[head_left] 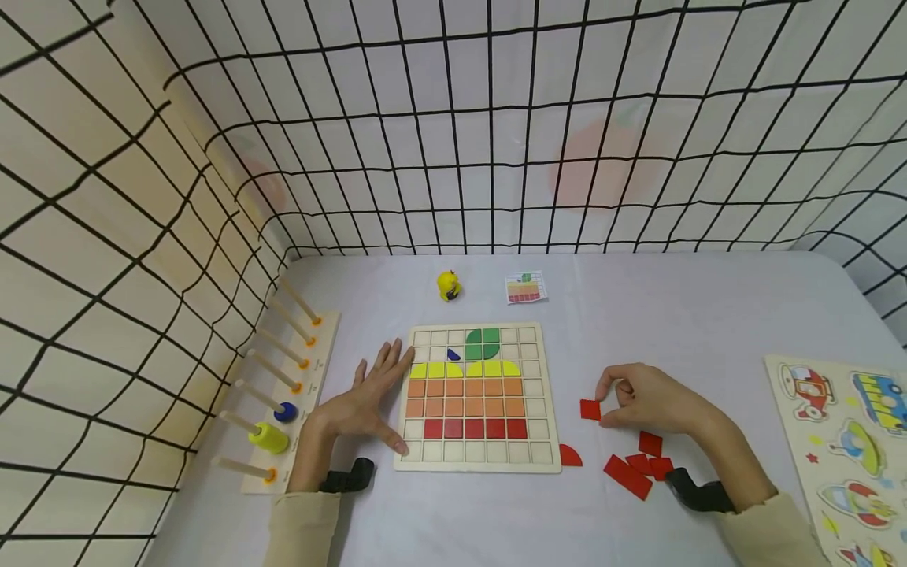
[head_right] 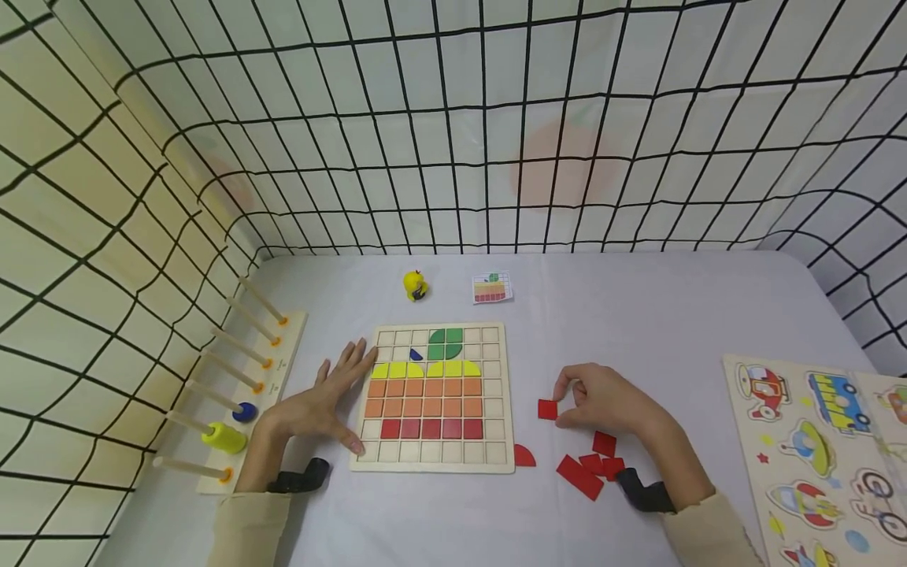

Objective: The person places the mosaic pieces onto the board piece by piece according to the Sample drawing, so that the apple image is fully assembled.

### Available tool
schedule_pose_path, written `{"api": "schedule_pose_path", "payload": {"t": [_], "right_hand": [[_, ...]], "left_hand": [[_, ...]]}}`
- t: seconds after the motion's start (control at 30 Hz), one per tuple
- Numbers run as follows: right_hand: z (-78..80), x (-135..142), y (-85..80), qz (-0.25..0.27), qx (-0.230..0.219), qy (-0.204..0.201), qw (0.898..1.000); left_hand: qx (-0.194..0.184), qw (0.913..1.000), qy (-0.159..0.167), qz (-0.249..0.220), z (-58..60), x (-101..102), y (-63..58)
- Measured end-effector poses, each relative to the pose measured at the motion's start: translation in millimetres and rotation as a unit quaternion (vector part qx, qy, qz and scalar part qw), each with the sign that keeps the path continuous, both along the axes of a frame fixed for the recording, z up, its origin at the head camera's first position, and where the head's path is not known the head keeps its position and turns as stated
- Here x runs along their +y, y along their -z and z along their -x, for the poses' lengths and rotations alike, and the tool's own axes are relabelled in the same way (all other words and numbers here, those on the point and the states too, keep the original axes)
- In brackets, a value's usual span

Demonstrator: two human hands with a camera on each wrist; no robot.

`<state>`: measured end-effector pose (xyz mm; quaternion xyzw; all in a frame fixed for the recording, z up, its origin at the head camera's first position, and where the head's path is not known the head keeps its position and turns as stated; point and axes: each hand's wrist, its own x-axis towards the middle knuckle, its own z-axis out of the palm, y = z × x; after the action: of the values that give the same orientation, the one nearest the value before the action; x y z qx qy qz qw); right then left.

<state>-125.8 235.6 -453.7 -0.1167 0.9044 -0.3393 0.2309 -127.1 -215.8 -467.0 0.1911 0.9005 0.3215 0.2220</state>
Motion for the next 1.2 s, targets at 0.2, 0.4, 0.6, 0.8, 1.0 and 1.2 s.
{"api": "schedule_pose_path", "payload": {"t": [0.2, 0.4, 0.6, 0.8, 1.0, 1.2], "right_hand": [[-2.2, -8.7, -0.9, -0.005, 0.007, 0.008, 1.0], [-1.4, -13.1, -0.3, 0.004, 0.015, 0.01, 1.0], [-0.6, -12.4, 0.5, 0.02, 0.023, -0.003, 1.0], [-1.4, -12.4, -1.0, 0.023, 0.025, -0.007, 0.999], [-1.4, -13.3, 0.4, 0.03, 0.029, -0.005, 0.999], [-0.4, -14.2, 0.9, 0.02, 0.031, 0.006, 0.999]], "left_hand": [[0.003, 1.0, 0.003, -0.002, -0.9, -1.1, 1.5], [0.005, 1.0, 0.004, -0.006, -0.6, -0.8, 1.9], [0.0, 1.0, -0.001, -0.001, -0.4, -0.1, -0.1], [-0.002, 1.0, -0.002, 0.001, -0.3, 0.7, -0.8], [-0.002, 1.0, -0.002, -0.003, -0.9, 0.9, 0.4], [-0.003, 1.0, 0.0, -0.002, -0.4, 0.1, -0.2]]}}
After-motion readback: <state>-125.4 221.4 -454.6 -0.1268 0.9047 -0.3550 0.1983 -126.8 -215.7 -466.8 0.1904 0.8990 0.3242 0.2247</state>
